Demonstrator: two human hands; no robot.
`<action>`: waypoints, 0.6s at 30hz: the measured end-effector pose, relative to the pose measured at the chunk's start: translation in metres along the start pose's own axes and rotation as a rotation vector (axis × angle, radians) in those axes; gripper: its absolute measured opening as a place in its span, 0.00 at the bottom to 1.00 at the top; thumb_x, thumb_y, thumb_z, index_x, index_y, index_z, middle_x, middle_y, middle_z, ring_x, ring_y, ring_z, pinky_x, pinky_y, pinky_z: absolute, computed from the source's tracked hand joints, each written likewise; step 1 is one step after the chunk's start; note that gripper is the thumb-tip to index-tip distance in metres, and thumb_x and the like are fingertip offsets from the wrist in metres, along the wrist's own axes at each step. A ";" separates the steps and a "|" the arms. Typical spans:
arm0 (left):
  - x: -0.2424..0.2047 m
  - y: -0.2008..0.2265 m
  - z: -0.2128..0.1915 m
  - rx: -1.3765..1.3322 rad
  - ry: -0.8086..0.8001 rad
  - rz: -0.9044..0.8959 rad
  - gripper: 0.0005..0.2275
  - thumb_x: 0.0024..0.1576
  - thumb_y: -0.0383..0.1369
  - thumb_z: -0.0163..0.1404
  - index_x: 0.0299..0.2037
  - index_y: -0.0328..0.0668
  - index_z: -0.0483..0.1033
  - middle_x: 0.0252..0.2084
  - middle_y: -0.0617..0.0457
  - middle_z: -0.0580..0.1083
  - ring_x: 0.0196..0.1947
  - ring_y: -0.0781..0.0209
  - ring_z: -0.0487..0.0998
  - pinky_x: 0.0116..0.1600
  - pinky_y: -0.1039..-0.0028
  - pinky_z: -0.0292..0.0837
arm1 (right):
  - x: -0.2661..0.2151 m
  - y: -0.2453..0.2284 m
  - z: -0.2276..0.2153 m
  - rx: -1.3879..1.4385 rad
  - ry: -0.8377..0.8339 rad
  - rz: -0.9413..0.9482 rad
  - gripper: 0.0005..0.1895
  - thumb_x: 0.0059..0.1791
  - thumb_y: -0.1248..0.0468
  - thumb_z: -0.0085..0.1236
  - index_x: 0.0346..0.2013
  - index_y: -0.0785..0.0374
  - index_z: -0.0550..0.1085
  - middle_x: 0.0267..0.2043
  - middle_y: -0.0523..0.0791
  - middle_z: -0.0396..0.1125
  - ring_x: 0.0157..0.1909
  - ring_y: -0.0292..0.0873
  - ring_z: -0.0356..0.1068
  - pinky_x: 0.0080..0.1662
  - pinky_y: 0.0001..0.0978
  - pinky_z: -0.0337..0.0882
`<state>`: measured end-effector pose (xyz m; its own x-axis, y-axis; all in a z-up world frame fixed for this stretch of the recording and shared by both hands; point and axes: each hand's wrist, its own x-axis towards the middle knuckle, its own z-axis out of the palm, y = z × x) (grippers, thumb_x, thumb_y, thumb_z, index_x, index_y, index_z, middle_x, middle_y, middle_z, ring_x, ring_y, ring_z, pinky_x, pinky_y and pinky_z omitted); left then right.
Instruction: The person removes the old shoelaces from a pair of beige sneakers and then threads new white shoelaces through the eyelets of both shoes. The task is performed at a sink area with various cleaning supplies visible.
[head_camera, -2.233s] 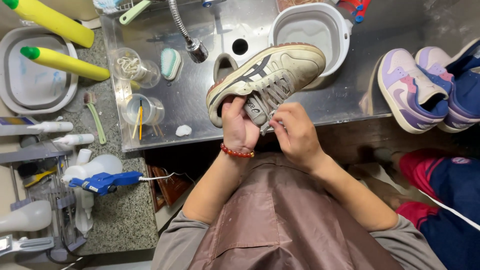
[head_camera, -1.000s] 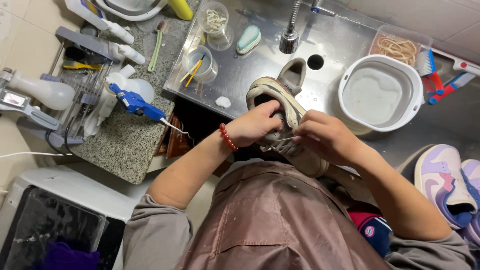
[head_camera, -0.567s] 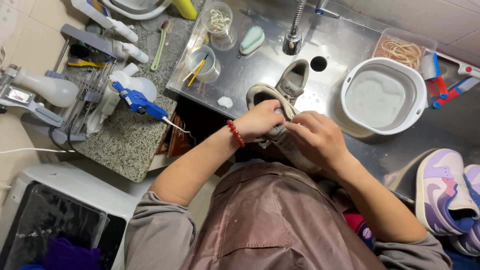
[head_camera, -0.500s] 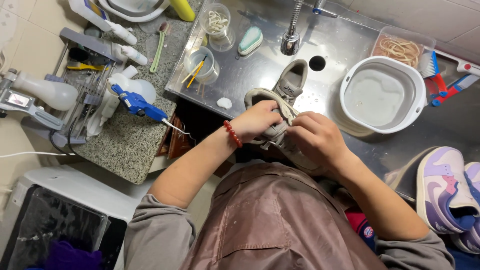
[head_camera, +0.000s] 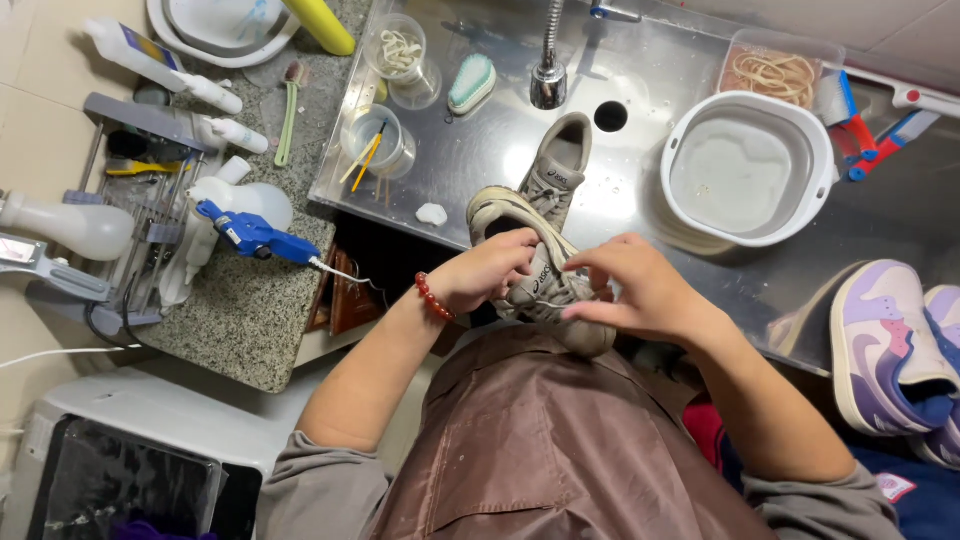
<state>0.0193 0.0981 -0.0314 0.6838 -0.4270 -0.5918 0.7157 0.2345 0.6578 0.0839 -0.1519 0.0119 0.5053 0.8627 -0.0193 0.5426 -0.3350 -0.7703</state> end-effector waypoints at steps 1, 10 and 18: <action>-0.001 -0.004 0.000 -0.003 -0.006 -0.013 0.18 0.59 0.28 0.40 0.59 0.44 0.70 0.34 0.63 0.70 0.24 0.77 0.65 0.24 0.85 0.54 | 0.001 -0.010 0.004 0.008 0.000 0.012 0.22 0.42 0.53 0.73 0.45 0.59 0.79 0.26 0.41 0.71 0.33 0.36 0.71 0.51 0.38 0.69; -0.008 -0.002 -0.001 0.120 -0.071 0.279 0.18 0.54 0.19 0.46 0.56 0.31 0.67 0.44 0.56 0.73 0.38 0.73 0.72 0.40 0.82 0.69 | -0.019 0.059 -0.007 0.010 0.392 -0.258 0.05 0.53 0.65 0.59 0.36 0.62 0.73 0.36 0.46 0.68 0.43 0.45 0.70 0.60 0.41 0.70; 0.031 -0.024 -0.007 -0.016 -0.036 0.224 0.18 0.53 0.17 0.43 0.55 0.28 0.69 0.46 0.51 0.76 0.42 0.66 0.76 0.46 0.77 0.73 | 0.008 -0.015 0.017 -0.450 0.741 -0.150 0.24 0.46 0.55 0.62 0.50 0.68 0.72 0.56 0.58 0.66 0.57 0.58 0.66 0.57 0.47 0.64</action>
<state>0.0249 0.0855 -0.0690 0.8203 -0.3940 -0.4146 0.5493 0.3407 0.7631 0.0690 -0.1333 0.0122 0.6285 0.4942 0.6007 0.7721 -0.4902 -0.4045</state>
